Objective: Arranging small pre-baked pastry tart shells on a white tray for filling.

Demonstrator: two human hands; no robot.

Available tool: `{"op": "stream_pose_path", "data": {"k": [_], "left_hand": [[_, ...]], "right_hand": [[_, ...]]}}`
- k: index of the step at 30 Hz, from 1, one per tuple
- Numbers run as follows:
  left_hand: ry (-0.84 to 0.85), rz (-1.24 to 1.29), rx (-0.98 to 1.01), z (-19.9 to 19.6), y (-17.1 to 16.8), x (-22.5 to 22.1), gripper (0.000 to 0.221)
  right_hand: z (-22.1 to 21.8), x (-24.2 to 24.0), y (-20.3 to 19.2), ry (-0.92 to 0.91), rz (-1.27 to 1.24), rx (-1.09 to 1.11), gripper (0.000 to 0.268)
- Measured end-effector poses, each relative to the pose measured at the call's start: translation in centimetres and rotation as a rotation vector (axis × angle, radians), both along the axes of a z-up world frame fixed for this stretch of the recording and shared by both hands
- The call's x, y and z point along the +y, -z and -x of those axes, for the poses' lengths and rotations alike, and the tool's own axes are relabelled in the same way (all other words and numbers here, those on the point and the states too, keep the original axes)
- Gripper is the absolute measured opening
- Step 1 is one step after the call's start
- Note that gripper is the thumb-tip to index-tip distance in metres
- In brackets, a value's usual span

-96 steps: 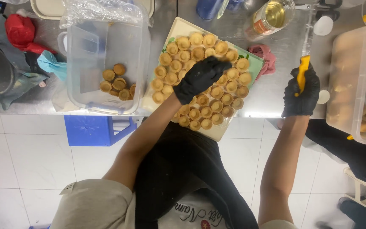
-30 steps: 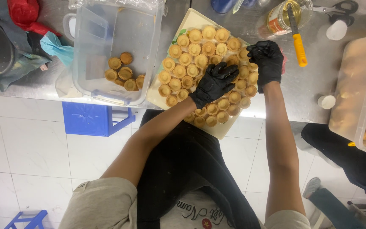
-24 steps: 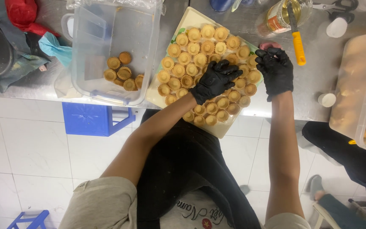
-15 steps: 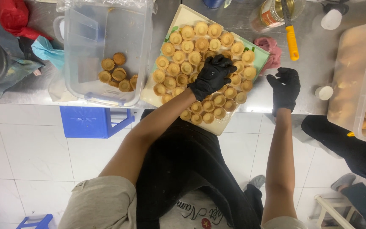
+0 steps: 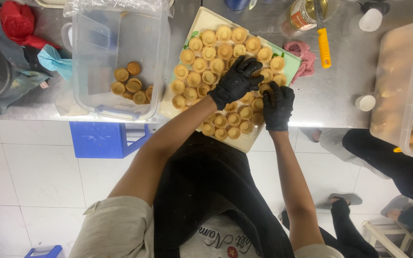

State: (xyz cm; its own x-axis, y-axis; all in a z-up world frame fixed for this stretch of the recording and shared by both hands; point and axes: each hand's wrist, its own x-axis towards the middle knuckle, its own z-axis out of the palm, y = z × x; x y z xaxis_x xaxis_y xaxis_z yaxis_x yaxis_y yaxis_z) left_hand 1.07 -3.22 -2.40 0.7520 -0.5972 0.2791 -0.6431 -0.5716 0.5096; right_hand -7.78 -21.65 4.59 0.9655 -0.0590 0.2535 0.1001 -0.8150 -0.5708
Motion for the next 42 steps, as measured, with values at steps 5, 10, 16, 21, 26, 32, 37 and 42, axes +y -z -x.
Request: {"op": "stream_pose_path", "data": {"k": [5,10,16,21,26,32,37,42], "left_hand": [[0.017,0.047,0.032,0.4,-0.8,1.2,0.050],[-0.080,0.034,-0.005,1.2,-0.8,1.9,0.064],[-0.225,-0.086,-0.063,1.2,-1.2,2.4,0.064],[-0.271,-0.046,-0.055,0.8,-0.6,2.6,0.067],[-0.257,-0.064,0.040,0.6,-1.6,2.8,0.065],[-0.266,-0.045,0.017,0.7,-1.4,3.0,0.065],[-0.271,-0.039,-0.006,0.7,-1.6,3.1,0.068],[-0.276,-0.046,0.008,0.7,-1.4,3.1,0.070]], "right_hand": [[-0.2,-0.4,0.0,0.002,-0.032,-0.009,0.036],[-1.8,-0.2,-1.3,-0.186,0.083,-0.103,0.040],[-1.9,-0.2,-0.6,-0.187,0.210,-0.046,0.035],[-2.3,-0.1,-1.0,-0.193,0.214,0.007,0.034],[-2.6,-0.2,-1.5,-0.205,0.249,0.056,0.038],[-2.5,-0.6,-1.2,-0.238,0.279,0.051,0.042],[-2.4,-0.7,-1.0,-0.241,0.253,0.046,0.042],[-2.5,-0.7,-0.8,-0.238,0.278,0.048,0.039]]}}
